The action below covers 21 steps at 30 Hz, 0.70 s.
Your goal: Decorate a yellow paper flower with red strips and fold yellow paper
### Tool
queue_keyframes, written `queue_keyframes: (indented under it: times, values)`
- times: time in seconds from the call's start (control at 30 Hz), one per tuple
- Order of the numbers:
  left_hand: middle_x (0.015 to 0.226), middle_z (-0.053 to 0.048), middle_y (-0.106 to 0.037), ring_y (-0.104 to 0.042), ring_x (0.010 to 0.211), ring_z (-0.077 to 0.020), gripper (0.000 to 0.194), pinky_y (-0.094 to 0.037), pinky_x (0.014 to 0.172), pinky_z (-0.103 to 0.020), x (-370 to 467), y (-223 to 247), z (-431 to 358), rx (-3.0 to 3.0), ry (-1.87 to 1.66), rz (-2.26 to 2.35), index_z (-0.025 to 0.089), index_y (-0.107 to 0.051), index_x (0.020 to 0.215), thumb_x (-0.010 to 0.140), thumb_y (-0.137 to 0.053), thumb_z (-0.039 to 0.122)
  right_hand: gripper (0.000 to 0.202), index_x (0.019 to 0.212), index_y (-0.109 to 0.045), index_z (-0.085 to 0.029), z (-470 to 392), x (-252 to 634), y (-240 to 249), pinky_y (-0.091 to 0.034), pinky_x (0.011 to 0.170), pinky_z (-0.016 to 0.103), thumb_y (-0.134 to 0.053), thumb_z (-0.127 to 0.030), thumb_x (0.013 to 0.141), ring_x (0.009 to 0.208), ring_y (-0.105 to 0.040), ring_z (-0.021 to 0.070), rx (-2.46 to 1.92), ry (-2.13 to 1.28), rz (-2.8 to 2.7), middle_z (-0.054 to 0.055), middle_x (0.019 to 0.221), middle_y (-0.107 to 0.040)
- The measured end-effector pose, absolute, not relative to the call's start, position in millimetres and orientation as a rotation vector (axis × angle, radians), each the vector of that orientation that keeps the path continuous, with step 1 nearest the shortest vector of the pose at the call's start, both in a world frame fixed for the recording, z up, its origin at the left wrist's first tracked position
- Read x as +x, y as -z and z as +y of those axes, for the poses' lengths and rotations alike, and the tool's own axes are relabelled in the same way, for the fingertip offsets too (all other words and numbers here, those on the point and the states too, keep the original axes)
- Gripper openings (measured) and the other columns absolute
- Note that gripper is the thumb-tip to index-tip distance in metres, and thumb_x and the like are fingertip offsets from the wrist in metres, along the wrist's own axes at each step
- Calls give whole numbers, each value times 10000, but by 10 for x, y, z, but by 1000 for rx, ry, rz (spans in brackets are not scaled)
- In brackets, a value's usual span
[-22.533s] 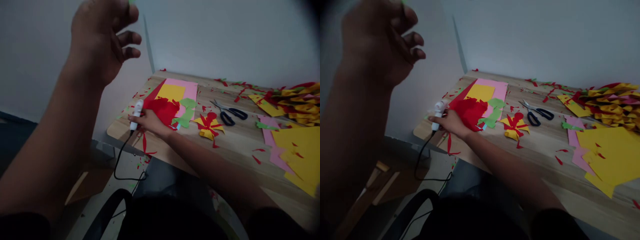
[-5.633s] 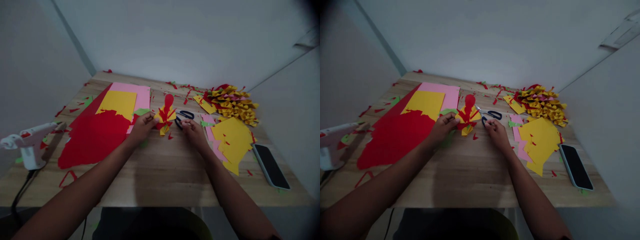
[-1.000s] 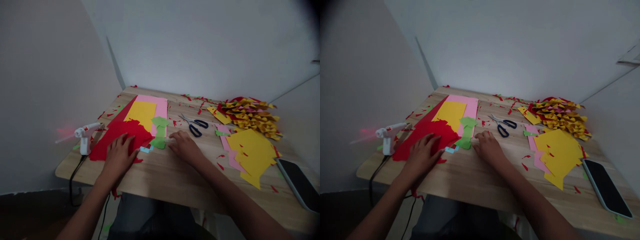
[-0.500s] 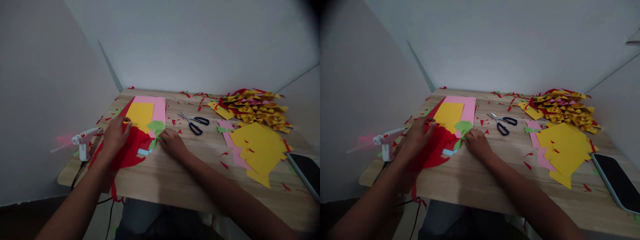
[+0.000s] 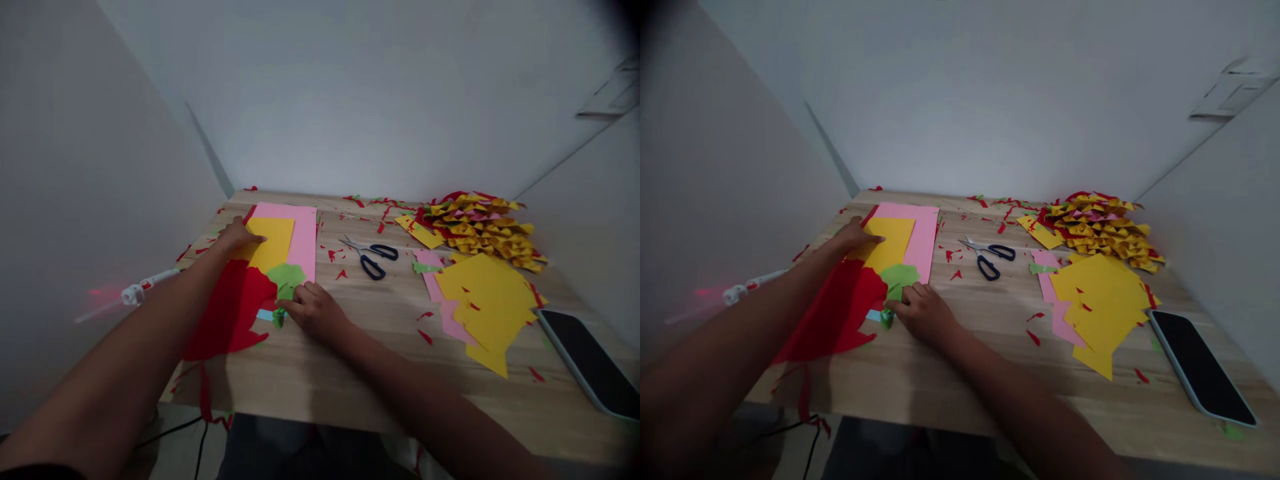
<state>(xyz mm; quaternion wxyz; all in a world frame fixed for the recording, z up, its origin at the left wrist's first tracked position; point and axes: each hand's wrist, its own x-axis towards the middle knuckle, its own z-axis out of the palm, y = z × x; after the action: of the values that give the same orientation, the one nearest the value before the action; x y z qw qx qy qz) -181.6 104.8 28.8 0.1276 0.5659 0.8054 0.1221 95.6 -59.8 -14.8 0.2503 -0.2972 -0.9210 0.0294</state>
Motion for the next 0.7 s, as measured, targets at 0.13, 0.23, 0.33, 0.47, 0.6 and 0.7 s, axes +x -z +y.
queue_keyframes:
  times: [0.13,0.23,0.33,0.47,0.6,0.7]
  values:
    - [1244,-130,-679,-666,1074,-334,768,-503,836,-378,-1868,-320,1058,1671,-442,2337,216,-510,1346,680,-788,477,387,1372,-591,-328,-633,899,60,-426,931,397,-486,-408,1009,1110,-503,254,-753,-89,-2495,131,1250,-584]
    - [1144,-102,-714,-679,987,-298,524,-496,805,-357,-1896,-346,1047,1674,-444,2367,206,-612,1172,717,-758,420,529,1459,-497,-324,-632,779,4,-407,1021,462,-463,-553,983,1254,-453,301,-685,-80,-2560,165,1463,-460]
    - [1056,-96,-728,-668,957,-283,375,-487,808,-355,-1908,-363,1017,1712,-459,2398,195,-651,1035,733,-740,399,536,1424,-536,-300,-605,631,-11,-412,1034,466,-489,-572,965,1235,-474,303,-716,-70,-2641,163,1446,-480]
    - [938,-85,-724,-650,904,-274,231,-478,788,-356,-1885,-429,979,1730,-491,2387,191,-674,854,749,-734,388,311,1247,-643,-260,-603,517,-10,-486,866,381,-429,-324,1030,1035,-563,241,-684,-2,-2746,100,1067,-633]
    - [913,-35,-697,-577,763,-156,164,-437,709,-268,-1831,-769,1044,1786,-1004,2288,153,-641,804,802,-710,302,224,1030,-685,-206,-567,452,-72,-487,745,313,-463,-235,1019,931,-590,202,-512,115,-2811,67,974,-645]
    - [788,49,-634,-478,633,-62,221,-356,593,-199,-1722,-1282,1149,1803,-1690,1957,149,-543,721,749,-760,177,198,1024,-701,-185,-349,346,-192,-492,796,308,-505,-206,1003,993,-594,202,-524,117,-2823,74,1041,-668]
